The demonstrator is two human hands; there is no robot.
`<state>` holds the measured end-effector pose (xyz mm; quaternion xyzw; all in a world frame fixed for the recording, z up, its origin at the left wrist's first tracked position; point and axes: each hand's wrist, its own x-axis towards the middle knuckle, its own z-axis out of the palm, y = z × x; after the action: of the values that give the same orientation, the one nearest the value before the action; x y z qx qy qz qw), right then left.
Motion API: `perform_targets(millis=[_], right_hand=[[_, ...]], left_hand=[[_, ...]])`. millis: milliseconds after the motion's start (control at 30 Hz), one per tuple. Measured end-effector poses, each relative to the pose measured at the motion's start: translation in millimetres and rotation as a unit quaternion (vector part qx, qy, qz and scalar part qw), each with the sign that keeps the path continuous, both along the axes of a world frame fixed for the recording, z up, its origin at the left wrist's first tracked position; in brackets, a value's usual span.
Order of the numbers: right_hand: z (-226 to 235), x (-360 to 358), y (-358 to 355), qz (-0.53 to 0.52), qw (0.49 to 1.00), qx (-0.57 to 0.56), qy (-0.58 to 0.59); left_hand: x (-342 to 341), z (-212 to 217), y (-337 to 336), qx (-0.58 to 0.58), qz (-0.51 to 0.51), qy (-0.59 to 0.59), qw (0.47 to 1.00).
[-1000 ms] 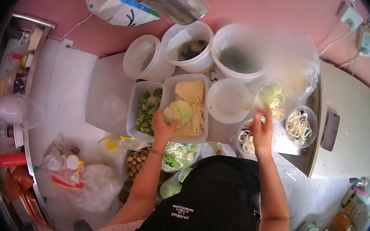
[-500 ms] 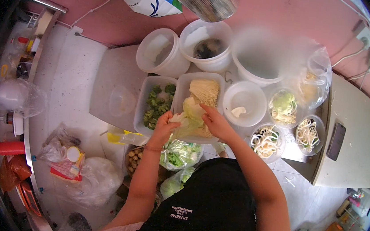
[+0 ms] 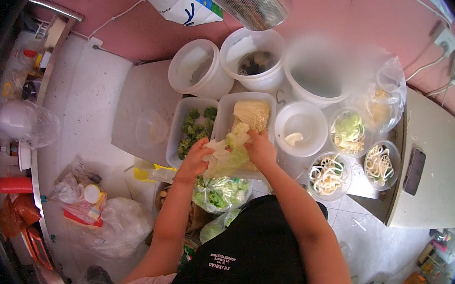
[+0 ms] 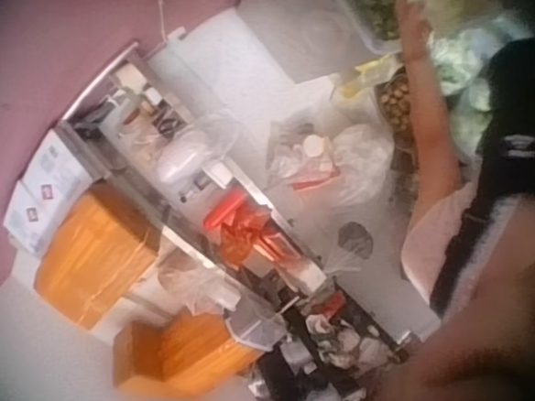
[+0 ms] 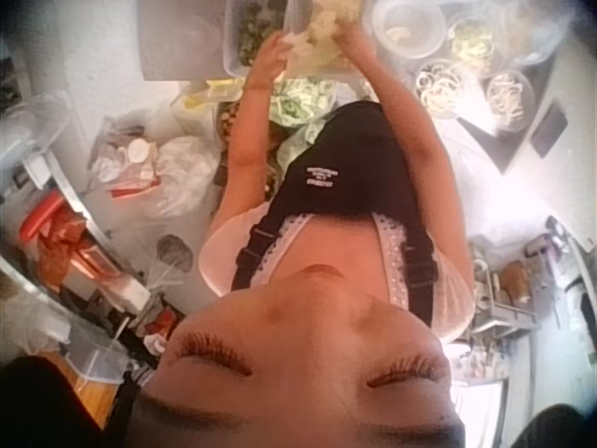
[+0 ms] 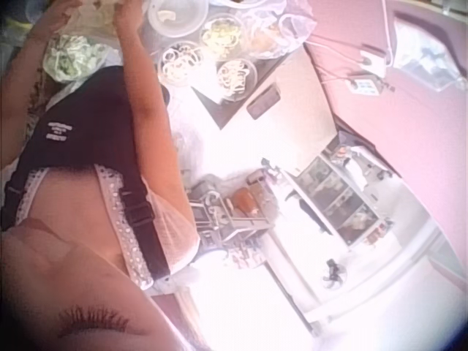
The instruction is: The person washes vegetables in a sink, then portions cabbage, noodles, and other ingredients into multiple small bowls on a counter. They place some bowls into a refrigerator, retrieve a receipt, and load paper into a thermal printer. The person then opens a deep fryer and a large pot.
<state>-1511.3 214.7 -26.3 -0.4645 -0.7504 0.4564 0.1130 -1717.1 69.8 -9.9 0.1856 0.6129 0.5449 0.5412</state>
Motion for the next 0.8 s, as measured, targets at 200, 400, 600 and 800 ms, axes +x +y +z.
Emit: perform_targets(millis=[200, 400, 600, 800], right_hand=[[-7, 6, 4, -0.012, 0.999, 0.033, -0.001], [19, 19, -8, 0.016, 0.934, -0.102, 0.343], [54, 47, -20, -0.066, 0.946, -0.050, 0.314], [35, 118, -12, -0.320, 0.751, -0.328, 0.475]], left_hand=[[-6, 56, -9, 0.103, 0.085, -0.169, 0.977], [52, 81, 21, 0.142, 0.097, -0.209, 0.963], [119, 51, 45, 0.137, 0.022, 0.189, 0.972], [200, 72, 54, 0.410, -0.080, 0.494, 0.763]])
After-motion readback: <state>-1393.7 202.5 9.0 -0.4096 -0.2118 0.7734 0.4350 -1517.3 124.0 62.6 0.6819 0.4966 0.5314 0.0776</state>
